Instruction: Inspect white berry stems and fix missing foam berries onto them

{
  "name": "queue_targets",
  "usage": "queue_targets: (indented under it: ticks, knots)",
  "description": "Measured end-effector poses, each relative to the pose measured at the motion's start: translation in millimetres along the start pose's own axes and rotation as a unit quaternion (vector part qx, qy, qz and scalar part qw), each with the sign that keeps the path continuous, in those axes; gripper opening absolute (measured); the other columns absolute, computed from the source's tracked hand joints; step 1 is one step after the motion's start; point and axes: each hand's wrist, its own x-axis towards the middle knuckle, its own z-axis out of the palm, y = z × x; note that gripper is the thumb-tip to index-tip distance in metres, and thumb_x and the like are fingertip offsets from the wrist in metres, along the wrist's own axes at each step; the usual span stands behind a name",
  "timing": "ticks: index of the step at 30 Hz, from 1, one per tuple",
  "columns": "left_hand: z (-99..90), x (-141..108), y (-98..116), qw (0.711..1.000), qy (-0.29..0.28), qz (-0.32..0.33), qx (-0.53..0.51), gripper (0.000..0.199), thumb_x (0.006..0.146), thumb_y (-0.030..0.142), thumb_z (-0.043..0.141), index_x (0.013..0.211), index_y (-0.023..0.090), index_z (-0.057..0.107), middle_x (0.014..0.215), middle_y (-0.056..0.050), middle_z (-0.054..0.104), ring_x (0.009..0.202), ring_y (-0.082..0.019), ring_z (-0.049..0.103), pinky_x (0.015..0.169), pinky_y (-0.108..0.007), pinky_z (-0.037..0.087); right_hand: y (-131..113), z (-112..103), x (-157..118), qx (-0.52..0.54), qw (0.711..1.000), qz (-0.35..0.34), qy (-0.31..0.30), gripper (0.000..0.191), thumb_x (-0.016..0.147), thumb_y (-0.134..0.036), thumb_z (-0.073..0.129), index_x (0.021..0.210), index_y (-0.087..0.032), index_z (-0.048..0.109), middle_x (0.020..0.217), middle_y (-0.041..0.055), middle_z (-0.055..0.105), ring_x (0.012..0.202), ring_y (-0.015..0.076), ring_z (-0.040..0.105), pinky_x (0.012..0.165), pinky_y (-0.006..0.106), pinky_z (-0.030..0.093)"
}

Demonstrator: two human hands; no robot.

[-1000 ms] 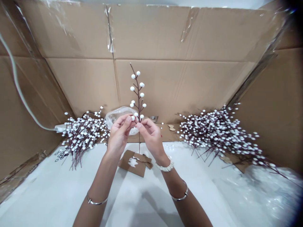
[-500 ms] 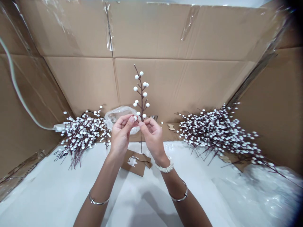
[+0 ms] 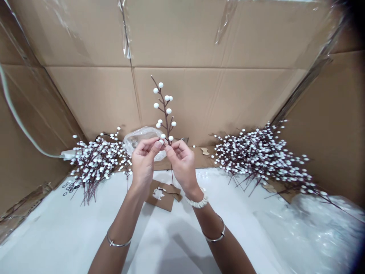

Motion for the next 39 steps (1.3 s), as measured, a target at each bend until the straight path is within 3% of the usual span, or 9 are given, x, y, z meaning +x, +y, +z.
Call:
queue_targets:
  ticks: [9,20,29,39]
  knots:
    - [2.7,-0.1,-1.1,1.0,0.017,-0.002,-0.004,0.028,0.063,0.032,0.086,0.083,0.018,0.073,0.084,-0.003,0.073,0.078,-0.012,0.069,0.078,-0.024,0.055,3.9,-0.3,-0.9,-0.023,1.0,-0.011,0.0,0.021,0.086,-0.04,0.061,0.078,-0.021,0.055,0.078,-0.0003,0.06,0.077,0.0123,0.057,0.064,0.024,0.042]
    - [2.7,-2.2,1.7,1.0,0.004,-0.015,-0.013,0.026,0.066,0.033,0.085,0.084,0.018,0.074,0.086,-0.003,0.074,0.079,-0.011,0.069,0.079,-0.023,0.054,-0.4,-2.1,-1.5,-0.022,0.999,-0.028,-0.01,0.017,0.087,-0.036,0.061,0.079,-0.021,0.056,0.081,0.0003,0.062,0.079,0.0133,0.058,0.076,0.028,0.046]
    - [4.6,-4.6,3.2,1.0,0.001,-0.006,-0.017,0.019,0.069,0.029,0.084,0.082,0.018,0.075,0.086,-0.002,0.076,0.082,-0.01,0.07,0.079,-0.019,0.054,1.5,-3.6,-0.9,-0.032,0.998,-0.046,-0.004,0.017,0.086,-0.036,0.062,0.081,-0.02,0.058,0.079,0.0001,0.063,0.077,0.0124,0.06,0.071,0.026,0.047]
    - [1.9,-1.8,2.1,1.0,-0.018,0.01,0.001,0.018,0.072,0.029,0.081,0.085,0.019,0.074,0.087,-0.002,0.075,0.083,-0.01,0.069,0.081,-0.021,0.054,2.4,-5.7,3.6,-0.002,0.999,-0.044,-0.028,0.016,0.086,-0.036,0.063,0.082,-0.021,0.06,0.083,0.0009,0.066,0.081,0.0131,0.062,0.077,0.028,0.05]
